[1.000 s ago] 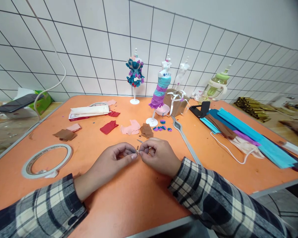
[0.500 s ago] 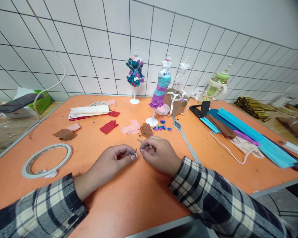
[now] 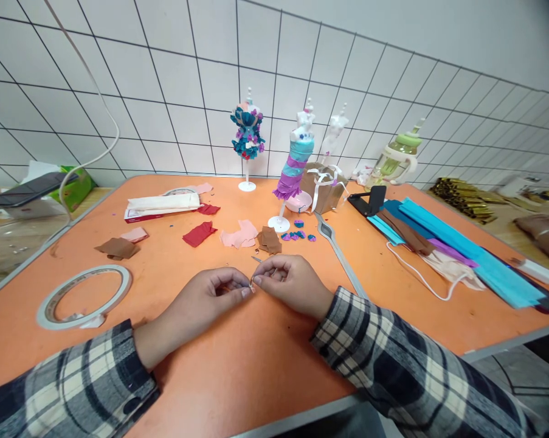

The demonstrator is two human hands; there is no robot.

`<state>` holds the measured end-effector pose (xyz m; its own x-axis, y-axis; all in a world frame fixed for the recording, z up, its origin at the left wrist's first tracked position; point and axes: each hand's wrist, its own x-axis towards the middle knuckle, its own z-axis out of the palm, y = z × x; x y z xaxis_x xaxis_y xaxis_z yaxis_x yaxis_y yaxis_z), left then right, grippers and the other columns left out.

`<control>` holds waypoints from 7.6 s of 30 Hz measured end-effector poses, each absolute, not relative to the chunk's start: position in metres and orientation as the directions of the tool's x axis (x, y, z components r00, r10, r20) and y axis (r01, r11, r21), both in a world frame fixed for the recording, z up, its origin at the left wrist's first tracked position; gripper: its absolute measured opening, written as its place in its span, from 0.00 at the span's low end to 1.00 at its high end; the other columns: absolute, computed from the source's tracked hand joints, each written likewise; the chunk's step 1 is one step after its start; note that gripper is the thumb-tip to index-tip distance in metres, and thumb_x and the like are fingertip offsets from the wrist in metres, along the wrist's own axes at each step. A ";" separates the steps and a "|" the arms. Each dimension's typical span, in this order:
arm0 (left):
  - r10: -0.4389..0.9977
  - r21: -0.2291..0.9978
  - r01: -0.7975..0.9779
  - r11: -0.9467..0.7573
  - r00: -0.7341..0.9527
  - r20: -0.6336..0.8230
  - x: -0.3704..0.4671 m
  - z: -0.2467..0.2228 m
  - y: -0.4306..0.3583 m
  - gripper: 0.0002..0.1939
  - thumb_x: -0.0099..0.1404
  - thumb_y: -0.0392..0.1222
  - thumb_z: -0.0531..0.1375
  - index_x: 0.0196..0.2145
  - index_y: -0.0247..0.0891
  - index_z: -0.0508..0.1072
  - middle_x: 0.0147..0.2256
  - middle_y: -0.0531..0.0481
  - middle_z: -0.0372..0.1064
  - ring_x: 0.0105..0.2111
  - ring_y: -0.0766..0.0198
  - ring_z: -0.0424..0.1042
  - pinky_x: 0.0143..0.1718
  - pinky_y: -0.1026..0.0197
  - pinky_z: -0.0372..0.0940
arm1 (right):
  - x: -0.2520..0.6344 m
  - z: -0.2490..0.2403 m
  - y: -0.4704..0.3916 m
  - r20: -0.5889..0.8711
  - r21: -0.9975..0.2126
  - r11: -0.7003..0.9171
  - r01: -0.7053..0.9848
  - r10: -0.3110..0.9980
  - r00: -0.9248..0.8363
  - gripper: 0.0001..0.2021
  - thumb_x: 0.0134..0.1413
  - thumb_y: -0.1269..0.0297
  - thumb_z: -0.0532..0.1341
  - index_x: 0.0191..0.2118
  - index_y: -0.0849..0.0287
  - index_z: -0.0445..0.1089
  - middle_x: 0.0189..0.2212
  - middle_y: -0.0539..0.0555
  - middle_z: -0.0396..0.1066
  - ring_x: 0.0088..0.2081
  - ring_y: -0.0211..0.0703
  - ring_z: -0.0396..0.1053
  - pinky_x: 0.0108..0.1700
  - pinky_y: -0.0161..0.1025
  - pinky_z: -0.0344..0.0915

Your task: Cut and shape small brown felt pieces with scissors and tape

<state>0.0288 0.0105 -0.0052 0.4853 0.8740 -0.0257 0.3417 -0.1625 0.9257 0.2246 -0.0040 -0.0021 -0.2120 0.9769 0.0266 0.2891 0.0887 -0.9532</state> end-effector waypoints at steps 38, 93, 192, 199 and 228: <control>0.912 0.916 0.357 -0.185 0.410 0.024 0.026 -0.002 0.010 0.11 0.59 0.49 0.65 0.33 0.41 0.82 0.34 0.49 0.82 0.35 0.57 0.78 0.39 0.60 0.71 | 0.224 0.001 -0.010 0.238 -0.832 0.301 0.465 0.952 -0.190 0.02 0.50 0.67 0.65 0.31 0.58 0.76 0.23 0.46 0.68 0.24 0.31 0.58 0.29 0.32 0.57; 0.931 0.932 0.336 -0.137 0.365 0.006 0.031 0.008 0.004 0.12 0.57 0.50 0.64 0.30 0.38 0.77 0.30 0.49 0.78 0.32 0.59 0.75 0.36 0.60 0.69 | 0.221 0.003 -0.010 0.047 -0.927 0.125 0.355 0.975 -0.219 0.05 0.47 0.65 0.63 0.28 0.59 0.68 0.20 0.43 0.61 0.21 0.30 0.53 0.23 0.30 0.49; 0.842 0.979 0.203 0.034 0.522 -0.137 0.031 0.004 0.005 0.10 0.54 0.47 0.65 0.31 0.38 0.73 0.28 0.53 0.69 0.30 0.62 0.68 0.32 0.62 0.64 | 0.227 0.002 -0.007 0.131 -0.799 0.326 0.505 0.915 -0.382 0.02 0.52 0.68 0.62 0.30 0.59 0.70 0.21 0.44 0.62 0.24 0.32 0.57 0.29 0.32 0.53; 0.841 0.983 0.177 0.058 0.522 -0.143 0.035 0.007 0.005 0.13 0.56 0.46 0.67 0.37 0.39 0.74 0.33 0.51 0.73 0.34 0.61 0.70 0.37 0.61 0.64 | 0.226 -0.001 -0.007 0.091 -0.887 0.215 0.408 0.948 -0.304 0.06 0.55 0.63 0.61 0.33 0.59 0.70 0.21 0.44 0.61 0.22 0.31 0.54 0.25 0.32 0.50; 0.868 0.982 0.186 0.036 0.482 -0.123 0.029 0.000 0.008 0.19 0.58 0.47 0.67 0.47 0.42 0.77 0.40 0.50 0.78 0.39 0.60 0.74 0.40 0.60 0.67 | 0.228 -0.003 -0.003 0.020 -0.944 0.102 0.313 0.967 -0.255 0.08 0.52 0.61 0.65 0.33 0.61 0.72 0.24 0.47 0.67 0.23 0.31 0.59 0.26 0.32 0.57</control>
